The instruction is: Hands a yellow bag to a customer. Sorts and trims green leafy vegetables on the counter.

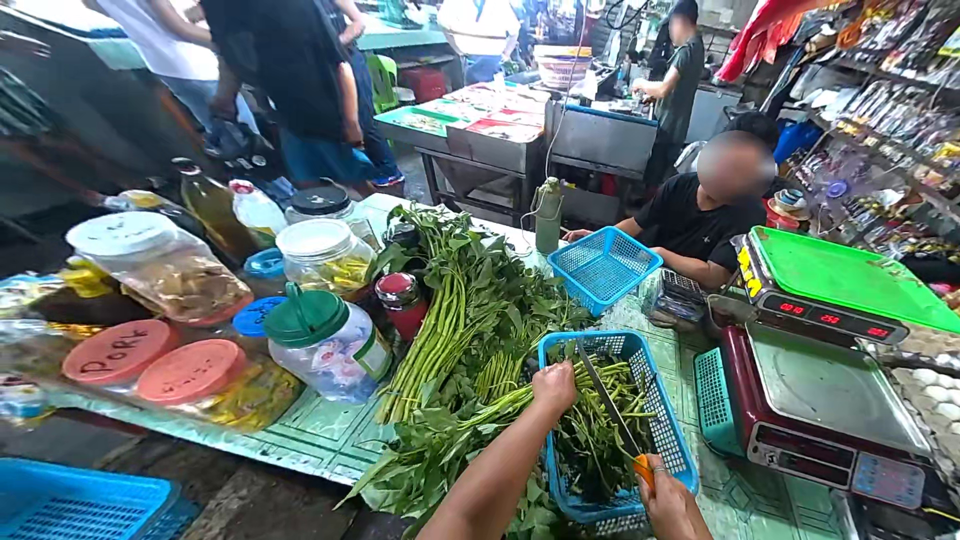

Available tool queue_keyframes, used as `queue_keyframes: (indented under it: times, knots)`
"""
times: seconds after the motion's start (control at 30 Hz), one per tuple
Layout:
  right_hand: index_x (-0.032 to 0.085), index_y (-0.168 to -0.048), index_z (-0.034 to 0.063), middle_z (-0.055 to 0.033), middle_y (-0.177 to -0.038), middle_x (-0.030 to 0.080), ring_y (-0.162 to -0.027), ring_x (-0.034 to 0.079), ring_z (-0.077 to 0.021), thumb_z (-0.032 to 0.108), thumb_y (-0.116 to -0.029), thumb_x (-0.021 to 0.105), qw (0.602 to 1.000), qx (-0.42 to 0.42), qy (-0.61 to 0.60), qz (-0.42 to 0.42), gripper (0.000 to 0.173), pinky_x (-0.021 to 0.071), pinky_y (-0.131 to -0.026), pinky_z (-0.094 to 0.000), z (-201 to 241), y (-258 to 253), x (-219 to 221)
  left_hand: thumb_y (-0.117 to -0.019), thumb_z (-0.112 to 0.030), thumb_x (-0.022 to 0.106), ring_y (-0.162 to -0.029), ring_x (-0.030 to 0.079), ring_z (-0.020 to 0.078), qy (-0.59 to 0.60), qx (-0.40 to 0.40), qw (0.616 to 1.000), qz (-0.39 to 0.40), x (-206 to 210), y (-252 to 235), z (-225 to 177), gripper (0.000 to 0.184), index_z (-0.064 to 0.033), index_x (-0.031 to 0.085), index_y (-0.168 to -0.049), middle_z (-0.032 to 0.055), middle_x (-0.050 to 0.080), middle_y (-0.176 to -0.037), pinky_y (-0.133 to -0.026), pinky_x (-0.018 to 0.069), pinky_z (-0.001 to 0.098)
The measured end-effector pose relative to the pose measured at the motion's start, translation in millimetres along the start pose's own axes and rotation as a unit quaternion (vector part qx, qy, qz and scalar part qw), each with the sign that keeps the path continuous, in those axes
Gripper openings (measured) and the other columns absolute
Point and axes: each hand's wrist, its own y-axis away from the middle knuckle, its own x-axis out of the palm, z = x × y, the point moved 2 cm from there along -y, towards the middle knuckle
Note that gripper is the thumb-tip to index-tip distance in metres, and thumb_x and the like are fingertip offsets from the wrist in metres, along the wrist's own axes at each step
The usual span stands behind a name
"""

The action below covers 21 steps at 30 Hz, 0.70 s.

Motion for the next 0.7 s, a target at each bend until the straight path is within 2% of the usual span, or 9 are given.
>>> queue_keyframes:
  times: [0.13, 0.3, 0.4, 0.57, 0.7]
  knots:
    - [0.048, -0.145, 0.0105, -0.0173, -0.11, 0.073, -0.104, 0.072, -0.034, 0.029, -0.1078, 0.046, 1.0, 0.0, -0.007, 0.005, 0.042, 0.0564, -0.092, -0.0524, 4, -20, 9, -0.0844, -0.025, 0.07, -0.115, 0.066, 0.0368, 0.001, 0.003, 1.0, 0.024, -7, 8, -9, 0.042, -0.0069, 0.065, -0.121, 0.016, 0.07, -0.121, -0.088, 0.0541, 0.0608]
    - [0.044, -0.148, 0.0108, -0.0185, -0.119, 0.07, -0.113, 0.069, -0.0341, 0.033, -0.1095, 0.042, 0.999, 0.005, -0.039, 0.031, 0.044, 0.054, -0.098, -0.0535, 30, -54, 6, -0.0826, -0.027, 0.071, -0.115, 0.066, 0.0372, 0.007, 0.01, 0.999, 0.03, -7, 11, -11, 0.043, -0.0083, 0.067, -0.121, 0.0157, 0.07, -0.121, -0.088, 0.0538, 0.0621]
    - [0.045, -0.148, 0.0104, -0.0184, -0.117, 0.071, -0.111, 0.07, -0.0349, 0.031, -0.1096, 0.04, 0.999, 0.002, -0.017, 0.042, 0.044, 0.0549, -0.096, -0.0536, 34, -34, -4, -0.0828, -0.028, 0.071, -0.116, 0.065, 0.0368, 0.014, -0.001, 0.999, 0.03, -17, 10, -2, 0.043, -0.0087, 0.067, -0.12, 0.0151, 0.069, -0.123, -0.088, 0.0536, 0.0628]
    - [0.05, -0.143, 0.0091, -0.0197, -0.105, 0.073, -0.1, 0.073, -0.0391, 0.031, -0.1081, 0.042, 0.999, -0.005, 0.017, 0.027, 0.042, 0.0572, -0.085, -0.0576, 4, 7, -2, -0.083, -0.029, 0.073, -0.117, 0.064, 0.0387, 0.036, -0.01, 0.998, 0.045, -36, 5, 14, 0.042, -0.0056, 0.068, -0.117, 0.0178, 0.068, -0.122, -0.089, 0.0524, 0.0648]
    - [0.047, -0.146, 0.0107, -0.0203, -0.114, 0.071, -0.108, 0.07, -0.038, 0.033, -0.1087, 0.043, 0.998, -0.009, -0.037, 0.055, 0.044, 0.0554, -0.093, -0.0584, 14, -44, 14, -0.0788, -0.027, 0.077, -0.109, 0.066, 0.0404, 0.041, 0.062, 0.992, 0.099, -29, 11, -1, 0.045, -0.0055, 0.068, -0.117, 0.0197, 0.069, -0.114, -0.086, 0.0525, 0.0667]
